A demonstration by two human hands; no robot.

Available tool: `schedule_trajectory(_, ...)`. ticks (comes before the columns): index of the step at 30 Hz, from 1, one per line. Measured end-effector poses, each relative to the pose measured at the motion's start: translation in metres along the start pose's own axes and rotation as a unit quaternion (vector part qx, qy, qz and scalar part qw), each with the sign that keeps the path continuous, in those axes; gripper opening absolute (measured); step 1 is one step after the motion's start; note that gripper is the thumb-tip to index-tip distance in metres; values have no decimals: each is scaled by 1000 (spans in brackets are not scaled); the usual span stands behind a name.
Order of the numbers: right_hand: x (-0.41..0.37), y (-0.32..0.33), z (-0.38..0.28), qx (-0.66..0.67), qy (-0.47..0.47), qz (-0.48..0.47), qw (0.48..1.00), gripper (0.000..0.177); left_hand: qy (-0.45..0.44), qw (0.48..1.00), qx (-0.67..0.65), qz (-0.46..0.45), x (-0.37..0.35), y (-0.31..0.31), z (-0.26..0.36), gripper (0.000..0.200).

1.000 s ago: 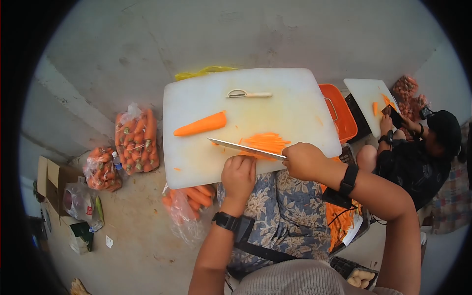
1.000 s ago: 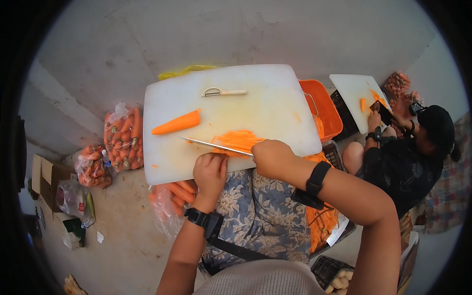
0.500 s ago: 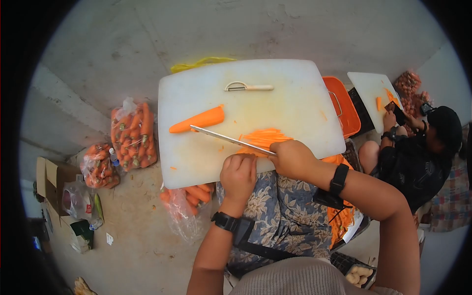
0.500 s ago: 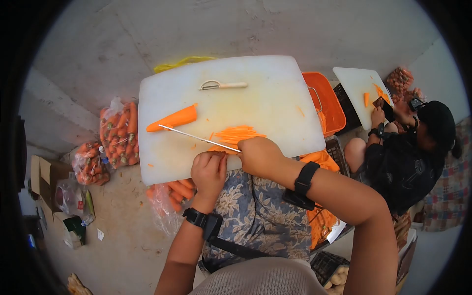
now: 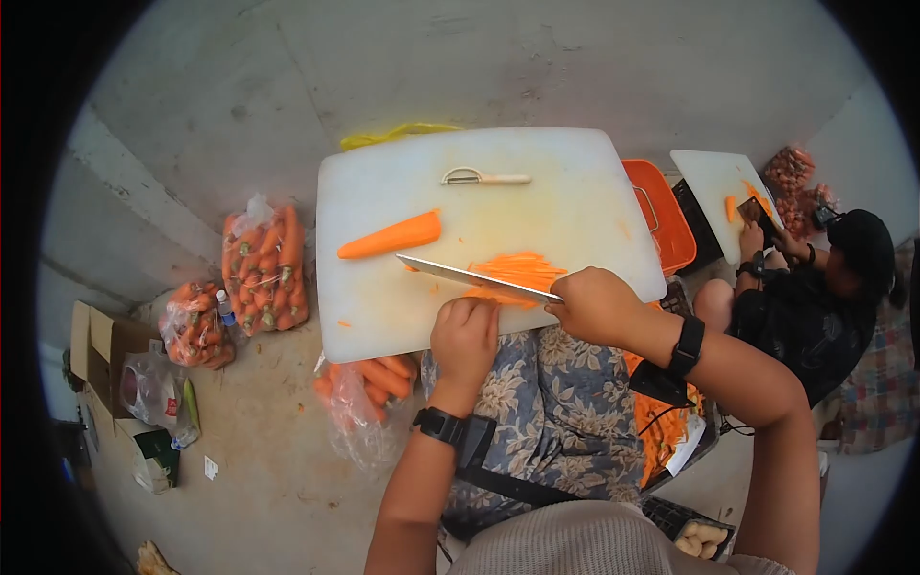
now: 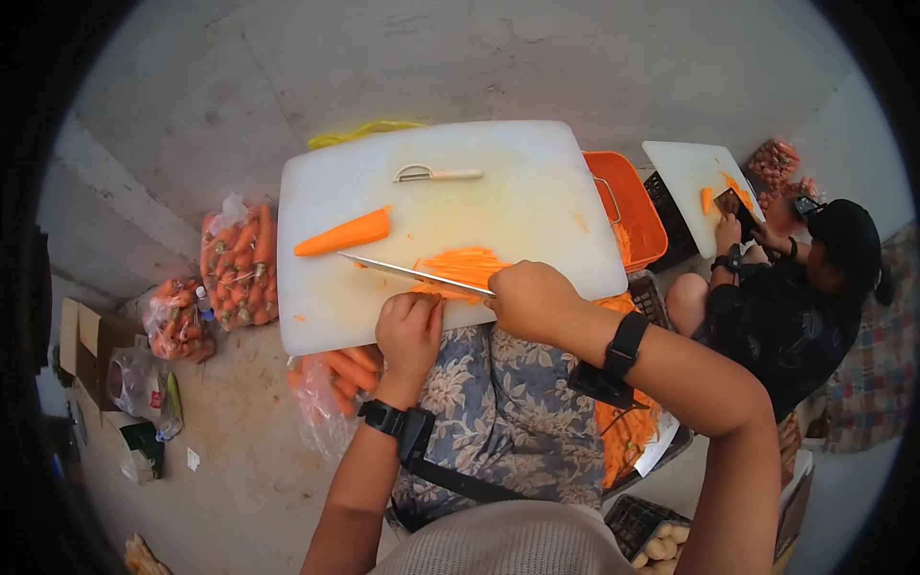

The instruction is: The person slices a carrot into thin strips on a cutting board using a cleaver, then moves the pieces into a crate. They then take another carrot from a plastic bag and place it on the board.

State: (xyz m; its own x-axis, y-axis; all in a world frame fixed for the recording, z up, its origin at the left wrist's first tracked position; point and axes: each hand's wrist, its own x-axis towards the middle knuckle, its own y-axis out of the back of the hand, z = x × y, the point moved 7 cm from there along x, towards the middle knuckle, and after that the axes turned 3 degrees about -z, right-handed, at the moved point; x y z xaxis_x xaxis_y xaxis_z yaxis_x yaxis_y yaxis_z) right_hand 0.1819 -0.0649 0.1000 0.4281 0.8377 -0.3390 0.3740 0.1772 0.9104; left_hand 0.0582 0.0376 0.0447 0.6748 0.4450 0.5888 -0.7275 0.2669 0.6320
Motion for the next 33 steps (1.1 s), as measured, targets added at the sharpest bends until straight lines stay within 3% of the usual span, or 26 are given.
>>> schedule_trajectory(12,9,-10,1,-28,-8,-87,996,16,11,1000,1,0,4,2,2,7)
schedule_trajectory(22,30,-22,-12,22,1,-20,1000,15,6,1000,16,-14,3,1,4,10)
schedule_trajectory(31,26,-23,-8,59,-6,31,998,15,5,998,19,54,0,18,-4,12)
schedule_trajectory(33,23,-22,-10,55,8,41,998,13,19,999,14,30,0,18,-8,11)
